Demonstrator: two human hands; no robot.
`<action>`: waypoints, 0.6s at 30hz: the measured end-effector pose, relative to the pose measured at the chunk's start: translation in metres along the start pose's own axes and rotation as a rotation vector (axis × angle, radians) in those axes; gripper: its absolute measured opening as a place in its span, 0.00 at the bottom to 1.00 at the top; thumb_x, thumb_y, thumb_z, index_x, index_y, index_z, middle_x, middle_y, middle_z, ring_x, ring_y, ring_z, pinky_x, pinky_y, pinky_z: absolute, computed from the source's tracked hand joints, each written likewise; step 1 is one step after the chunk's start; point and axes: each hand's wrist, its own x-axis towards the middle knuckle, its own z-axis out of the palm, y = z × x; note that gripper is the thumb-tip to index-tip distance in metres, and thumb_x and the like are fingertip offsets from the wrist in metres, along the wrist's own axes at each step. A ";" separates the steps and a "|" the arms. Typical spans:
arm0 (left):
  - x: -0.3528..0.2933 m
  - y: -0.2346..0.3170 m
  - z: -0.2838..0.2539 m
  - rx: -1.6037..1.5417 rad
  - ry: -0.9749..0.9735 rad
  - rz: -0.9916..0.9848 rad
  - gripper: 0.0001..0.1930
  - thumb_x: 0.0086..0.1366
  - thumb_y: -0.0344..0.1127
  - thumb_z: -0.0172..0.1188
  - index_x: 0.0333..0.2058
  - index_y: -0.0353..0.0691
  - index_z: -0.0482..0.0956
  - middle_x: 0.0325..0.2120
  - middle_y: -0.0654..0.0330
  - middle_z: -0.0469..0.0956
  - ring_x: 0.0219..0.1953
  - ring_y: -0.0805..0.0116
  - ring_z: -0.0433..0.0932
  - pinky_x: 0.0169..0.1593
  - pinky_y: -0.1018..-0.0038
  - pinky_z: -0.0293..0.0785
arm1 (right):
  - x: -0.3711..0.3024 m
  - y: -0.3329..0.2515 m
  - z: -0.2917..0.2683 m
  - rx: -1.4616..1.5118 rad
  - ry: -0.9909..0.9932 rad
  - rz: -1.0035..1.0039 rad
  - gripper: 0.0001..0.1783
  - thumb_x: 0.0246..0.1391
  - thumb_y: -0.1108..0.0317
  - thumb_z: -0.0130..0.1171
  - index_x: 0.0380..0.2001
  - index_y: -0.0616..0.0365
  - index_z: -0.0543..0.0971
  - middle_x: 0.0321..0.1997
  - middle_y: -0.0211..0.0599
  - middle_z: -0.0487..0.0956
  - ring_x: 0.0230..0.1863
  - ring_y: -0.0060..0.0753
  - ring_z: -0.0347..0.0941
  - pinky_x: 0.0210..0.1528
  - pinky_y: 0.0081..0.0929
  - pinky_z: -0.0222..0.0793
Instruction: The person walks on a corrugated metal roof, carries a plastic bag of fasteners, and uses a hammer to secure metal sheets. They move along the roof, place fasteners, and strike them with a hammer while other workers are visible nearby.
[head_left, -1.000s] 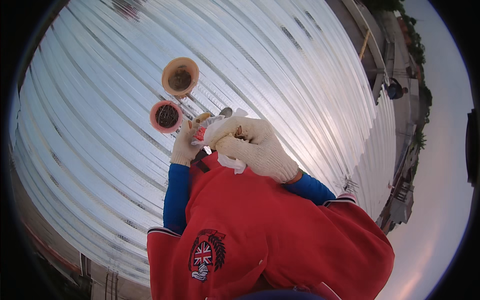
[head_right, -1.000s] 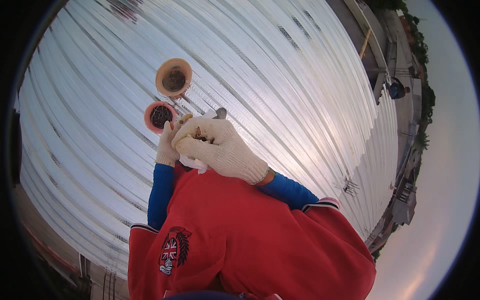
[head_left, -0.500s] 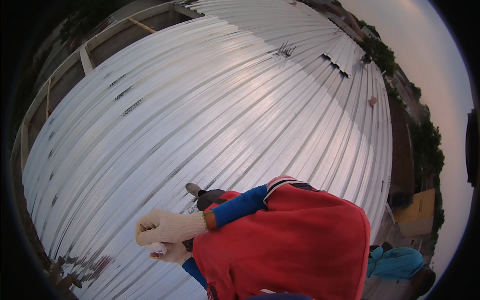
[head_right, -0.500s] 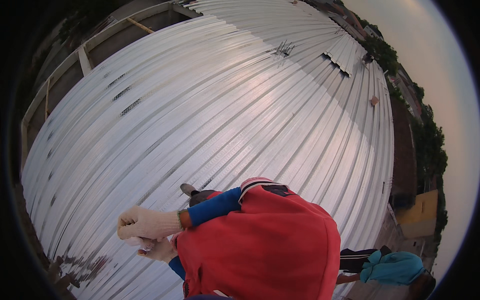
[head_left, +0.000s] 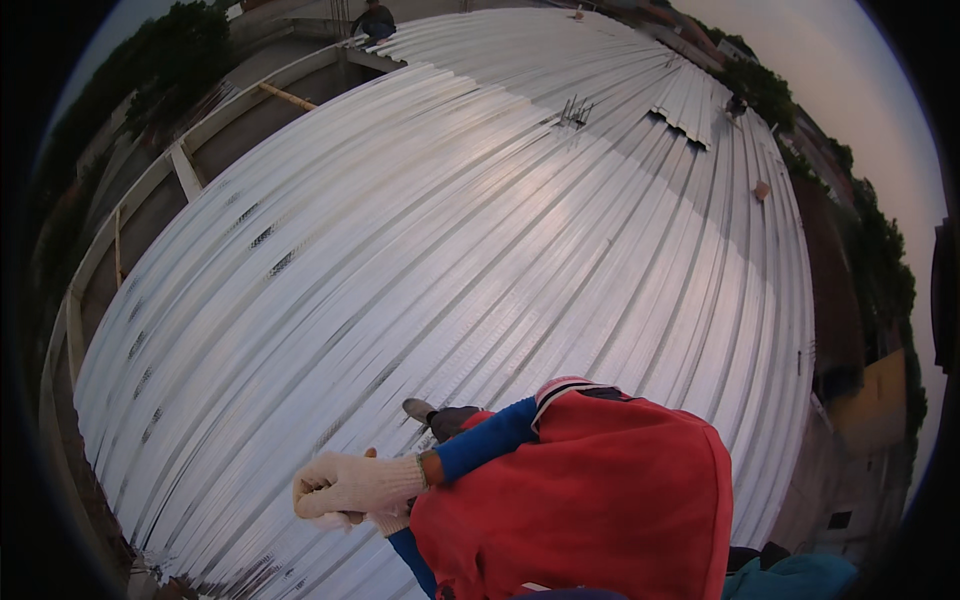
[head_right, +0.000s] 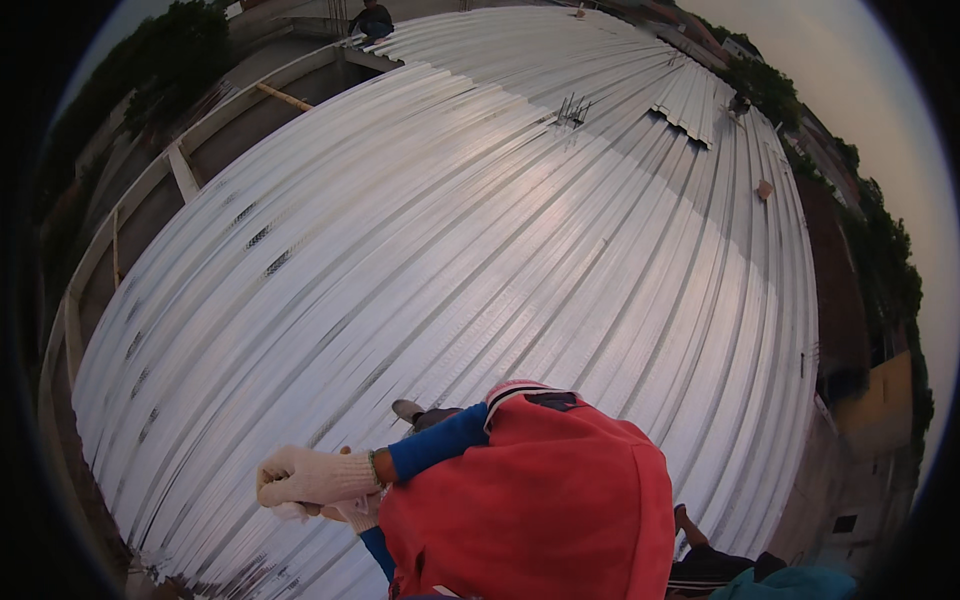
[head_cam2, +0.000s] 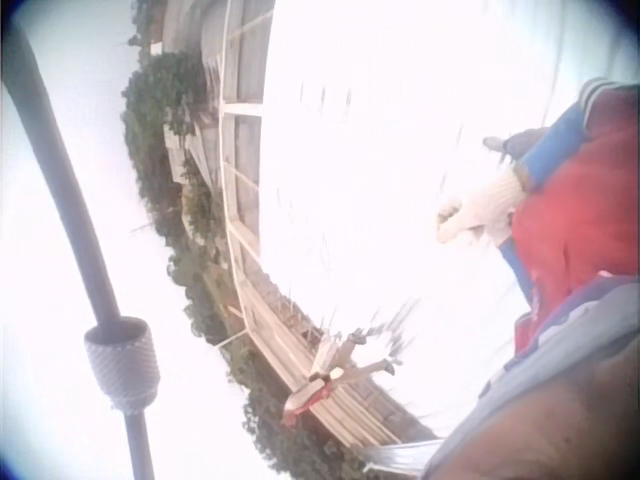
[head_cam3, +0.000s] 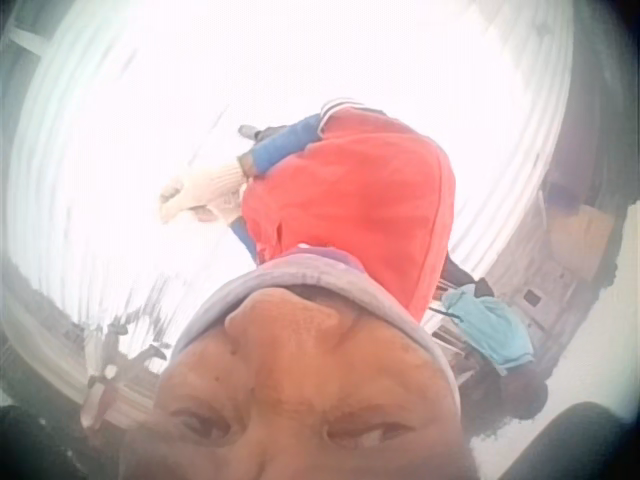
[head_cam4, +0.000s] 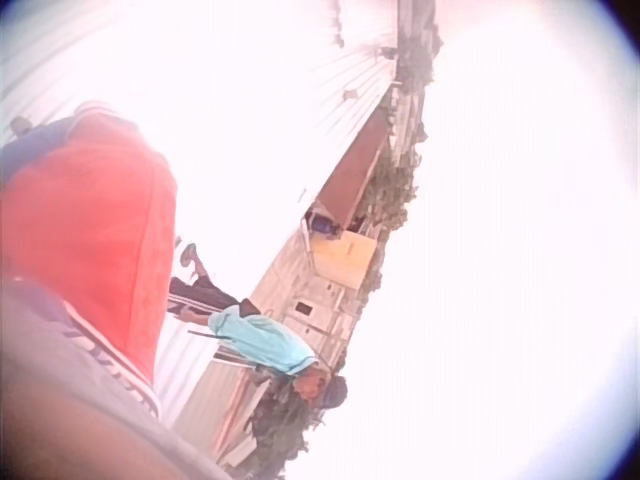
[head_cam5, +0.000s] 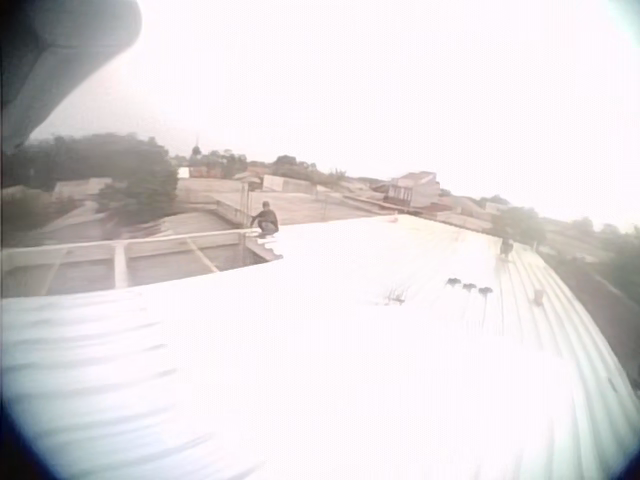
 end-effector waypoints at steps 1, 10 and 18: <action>-0.001 0.001 0.005 0.005 -0.009 -0.003 0.42 0.76 0.70 0.46 0.72 0.40 0.64 0.68 0.51 0.71 0.66 0.51 0.74 0.67 0.55 0.73 | 0.001 -0.006 -0.001 -0.046 -0.019 0.020 0.13 0.64 0.62 0.61 0.29 0.61 0.79 0.19 0.23 0.72 0.16 0.13 0.60 0.16 0.21 0.51; -0.010 0.003 0.002 0.050 -0.104 0.012 0.40 0.78 0.68 0.44 0.70 0.38 0.65 0.66 0.48 0.73 0.62 0.51 0.77 0.62 0.56 0.79 | 0.007 0.010 -0.006 -0.210 -0.011 0.105 0.12 0.65 0.62 0.63 0.34 0.60 0.80 0.21 0.21 0.73 0.19 0.11 0.64 0.18 0.18 0.55; -0.007 0.030 0.010 -0.332 -0.179 -0.238 0.43 0.78 0.70 0.37 0.75 0.41 0.59 0.68 0.52 0.70 0.63 0.54 0.74 0.54 0.53 0.78 | 0.014 0.004 -0.001 -0.332 0.072 0.015 0.18 0.70 0.58 0.65 0.47 0.65 0.83 0.38 0.35 0.84 0.35 0.17 0.81 0.34 0.17 0.79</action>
